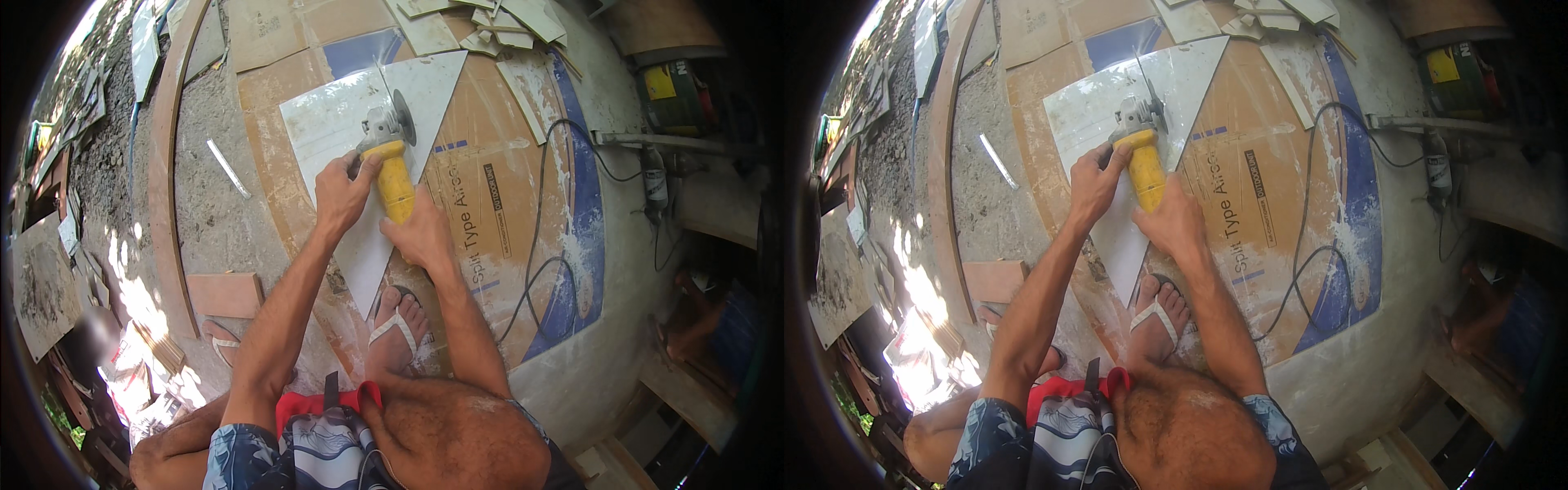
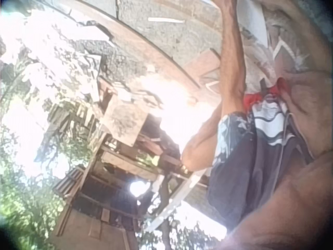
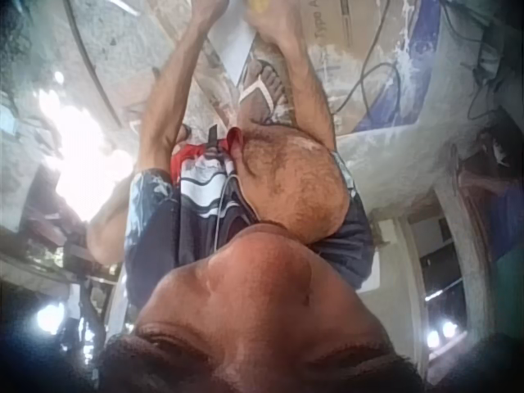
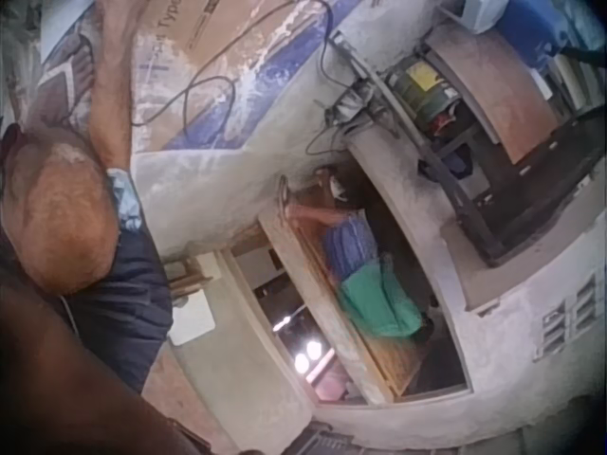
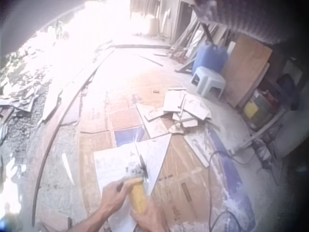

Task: The person uses a handheld angle grinder to cut white ceramic tiles on a cardboard-covered floor. They repeatedly position tiles, cut along straight lines, and separate the pieces, leaving cut tiles and offcuts on the floor.

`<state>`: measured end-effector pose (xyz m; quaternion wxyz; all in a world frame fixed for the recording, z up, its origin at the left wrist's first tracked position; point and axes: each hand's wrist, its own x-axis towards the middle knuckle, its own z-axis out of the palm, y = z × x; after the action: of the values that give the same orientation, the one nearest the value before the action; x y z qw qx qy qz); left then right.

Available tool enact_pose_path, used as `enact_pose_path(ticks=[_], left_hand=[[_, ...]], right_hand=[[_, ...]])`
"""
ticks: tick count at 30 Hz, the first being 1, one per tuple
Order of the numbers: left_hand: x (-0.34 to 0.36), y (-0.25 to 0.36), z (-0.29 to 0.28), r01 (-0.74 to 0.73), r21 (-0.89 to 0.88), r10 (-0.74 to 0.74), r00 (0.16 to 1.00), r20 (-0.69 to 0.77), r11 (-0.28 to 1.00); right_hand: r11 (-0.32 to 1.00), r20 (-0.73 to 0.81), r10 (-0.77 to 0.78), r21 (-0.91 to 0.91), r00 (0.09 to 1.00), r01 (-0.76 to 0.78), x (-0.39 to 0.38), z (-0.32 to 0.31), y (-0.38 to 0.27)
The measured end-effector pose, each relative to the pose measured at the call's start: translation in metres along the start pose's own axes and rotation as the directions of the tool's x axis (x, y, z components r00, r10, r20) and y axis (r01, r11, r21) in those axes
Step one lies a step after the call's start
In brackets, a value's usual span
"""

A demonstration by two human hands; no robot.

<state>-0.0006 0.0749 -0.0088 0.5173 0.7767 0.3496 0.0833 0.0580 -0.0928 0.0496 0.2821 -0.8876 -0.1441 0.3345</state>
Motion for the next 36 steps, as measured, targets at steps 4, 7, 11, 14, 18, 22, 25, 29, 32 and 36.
enact_pose_path(ticks=[4, 7, 11, 14, 18, 22, 25, 29, 32, 36], left_hand=[[-0.003, 0.001, 0.001, -0.003, 0.025, 0.003, 1.0, 0.001, 1.0], [-0.005, 0.001, 0.001, -0.017, 0.068, 0.018, 1.0, -0.007, 0.998], [-0.003, 0.003, 0.001, -0.019, 0.036, 0.019, 1.0, 0.006, 0.999], [-0.003, 0.001, 0.0, -0.015, 0.015, 0.015, 1.0, -0.003, 1.0], [-0.005, 0.003, 0.001, -0.009, 0.017, 0.009, 1.0, -0.008, 1.0], [-0.008, 0.006, -0.001, 0.012, 0.077, -0.013, 1.0, 0.016, 0.997], [-0.01, 0.007, 0.0, 0.009, 0.05, -0.009, 1.0, 0.014, 0.999], [-0.012, 0.005, 0.001, -0.024, 0.016, 0.024, 1.0, -0.006, 1.0], [-0.013, 0.003, 0.002, -0.019, 0.012, 0.019, 1.0, -0.016, 1.0], [-0.014, 0.004, 0.003, -0.02, 0.029, 0.021, 1.0, -0.018, 0.999]], right_hand=[[1.0, -0.003, 0.013, 0.008, 1.0, -0.013, -0.002, 0.0, 0.001], [1.0, -0.024, 0.003, 0.006, 1.0, -0.003, -0.002, 0.002, 0.003], [1.0, -0.039, -0.016, -0.001, 0.999, 0.016, -0.001, 0.004, 0.006], [1.0, -0.011, 0.008, 0.012, 1.0, -0.007, -0.002, 0.001, 0.0], [1.0, -0.024, 0.0, 0.013, 1.0, 0.001, -0.001, 0.004, 0.004], [1.0, -0.036, -0.012, -0.002, 0.999, 0.012, -0.002, 0.005, 0.007], [1.0, -0.032, -0.012, -0.001, 0.999, 0.012, -0.004, 0.004, 0.007], [1.0, -0.009, 0.001, -0.016, 1.0, -0.001, -0.007, 0.001, 0.006], [1.0, -0.001, 0.002, -0.01, 1.0, -0.002, -0.008, 0.001, 0.006], [1.0, -0.047, -0.024, -0.012, 0.999, 0.023, -0.008, 0.005, 0.012]])
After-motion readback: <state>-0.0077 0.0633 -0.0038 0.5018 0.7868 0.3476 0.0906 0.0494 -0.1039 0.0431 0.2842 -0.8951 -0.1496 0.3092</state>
